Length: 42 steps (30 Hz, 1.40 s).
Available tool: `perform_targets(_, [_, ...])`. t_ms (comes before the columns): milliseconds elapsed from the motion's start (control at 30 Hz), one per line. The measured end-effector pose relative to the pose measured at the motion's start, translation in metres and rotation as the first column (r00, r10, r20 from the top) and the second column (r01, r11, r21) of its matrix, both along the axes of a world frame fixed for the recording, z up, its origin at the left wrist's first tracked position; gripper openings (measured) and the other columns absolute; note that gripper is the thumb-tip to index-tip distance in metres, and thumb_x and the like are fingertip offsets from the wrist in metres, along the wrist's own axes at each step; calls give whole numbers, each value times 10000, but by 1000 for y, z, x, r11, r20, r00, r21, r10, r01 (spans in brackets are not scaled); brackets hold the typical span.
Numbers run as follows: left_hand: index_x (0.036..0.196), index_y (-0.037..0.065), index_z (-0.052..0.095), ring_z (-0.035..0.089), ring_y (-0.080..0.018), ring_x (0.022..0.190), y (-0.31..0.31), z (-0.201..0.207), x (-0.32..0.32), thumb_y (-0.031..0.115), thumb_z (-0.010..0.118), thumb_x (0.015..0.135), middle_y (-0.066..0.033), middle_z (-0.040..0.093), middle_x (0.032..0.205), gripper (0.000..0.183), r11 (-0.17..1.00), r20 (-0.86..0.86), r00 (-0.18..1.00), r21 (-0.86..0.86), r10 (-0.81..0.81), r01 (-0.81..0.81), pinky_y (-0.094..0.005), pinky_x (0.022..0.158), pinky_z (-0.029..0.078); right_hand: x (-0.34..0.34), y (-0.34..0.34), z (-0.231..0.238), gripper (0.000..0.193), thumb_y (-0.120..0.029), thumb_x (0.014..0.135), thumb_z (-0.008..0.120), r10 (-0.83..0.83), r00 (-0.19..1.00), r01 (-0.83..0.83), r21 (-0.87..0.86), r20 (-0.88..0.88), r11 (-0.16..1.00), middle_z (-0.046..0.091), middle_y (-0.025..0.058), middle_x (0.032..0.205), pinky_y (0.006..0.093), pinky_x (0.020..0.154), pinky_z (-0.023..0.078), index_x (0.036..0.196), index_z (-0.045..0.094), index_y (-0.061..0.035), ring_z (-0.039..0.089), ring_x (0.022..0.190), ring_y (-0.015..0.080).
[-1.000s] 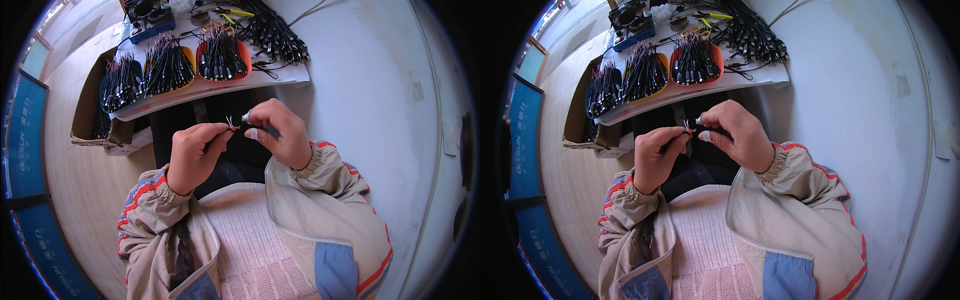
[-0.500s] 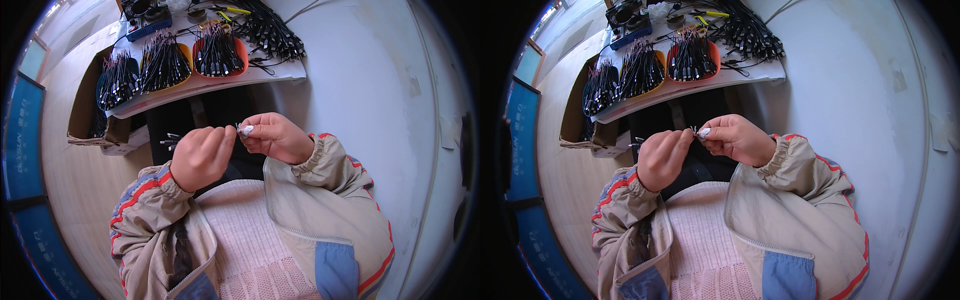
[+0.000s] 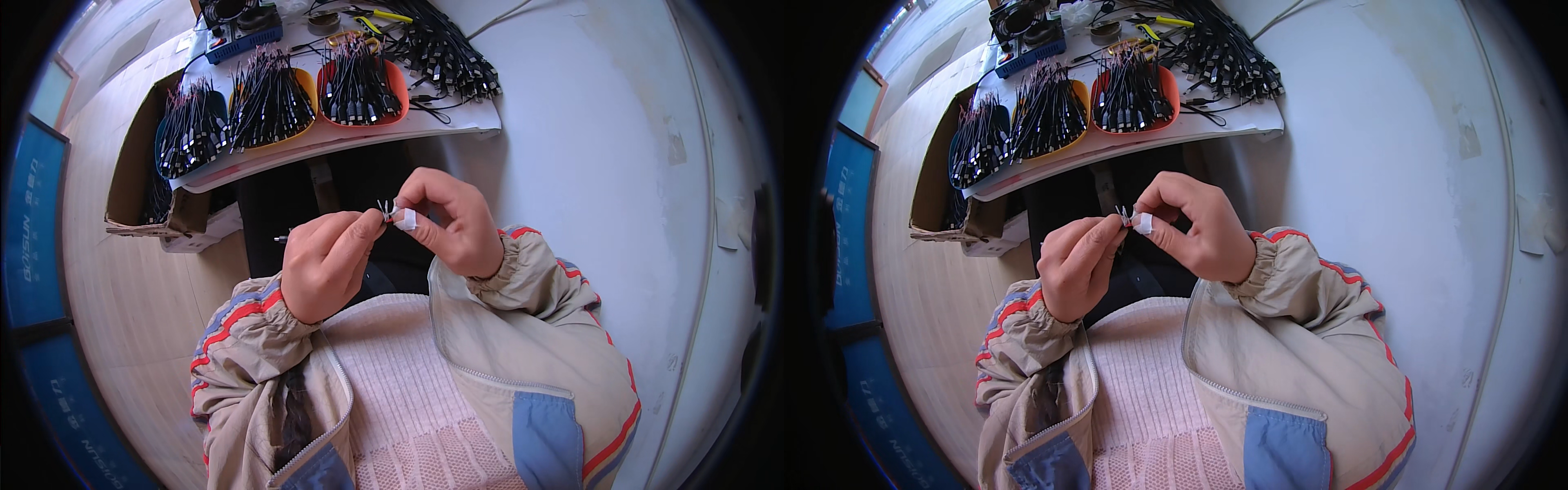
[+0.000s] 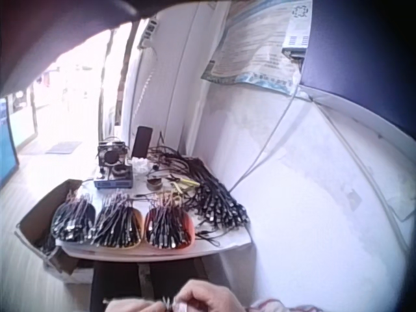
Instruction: The person repeatedly picks up black cables, attaches small white connectors to their ends, and places the finished cables into a cardboard box. The process is performed one at a time in a repetitive cycle.
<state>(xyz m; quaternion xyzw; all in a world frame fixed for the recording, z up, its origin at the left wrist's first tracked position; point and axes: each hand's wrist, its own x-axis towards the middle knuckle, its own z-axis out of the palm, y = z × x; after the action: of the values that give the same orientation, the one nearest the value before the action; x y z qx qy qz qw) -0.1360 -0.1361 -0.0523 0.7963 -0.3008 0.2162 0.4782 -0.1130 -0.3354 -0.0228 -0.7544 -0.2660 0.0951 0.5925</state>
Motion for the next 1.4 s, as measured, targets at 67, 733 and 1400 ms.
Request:
perform_targets(67, [934, -30, 634, 623, -234, 588, 4, -2, -1, -52, 645, 799, -126, 619, 717, 137, 997, -137, 989, -54, -58, 51, -282, 539, 490, 2, -2, 0, 131, -115, 912, 612, 93, 990, -90, 29, -109, 996, 586, 67, 867, 233, 688, 447, 932, 587, 12, 545, 783, 93])
perform_targets(733, [982, -57, 637, 543, -73, 645, 15, -14, -16, 37, 636, 894, -62, 617, 757, 129, 634, -428, 672, -769, -604, 79, -177, 557, 404, 1, -22, 3, 193, 35, 780, 655, 70, 830, -7, -116, 553, 993, 597, 87, 924, 351, 709, 483, 957, 610, -29, 582, 832, 264])
perform_targets(1400, [910, -37, 646, 608, -139, 605, 9, -5, 0, -48, 599, 856, -87, 624, 712, 72, 974, -163, 962, -103, -217, 202, -237, 561, 493, 2, -5, -9, 141, -137, 925, 609, 269, 671, -70, 302, -691, 951, 589, 7, 801, 218, 671, 438, 955, 604, 1, 527, 745, 72])
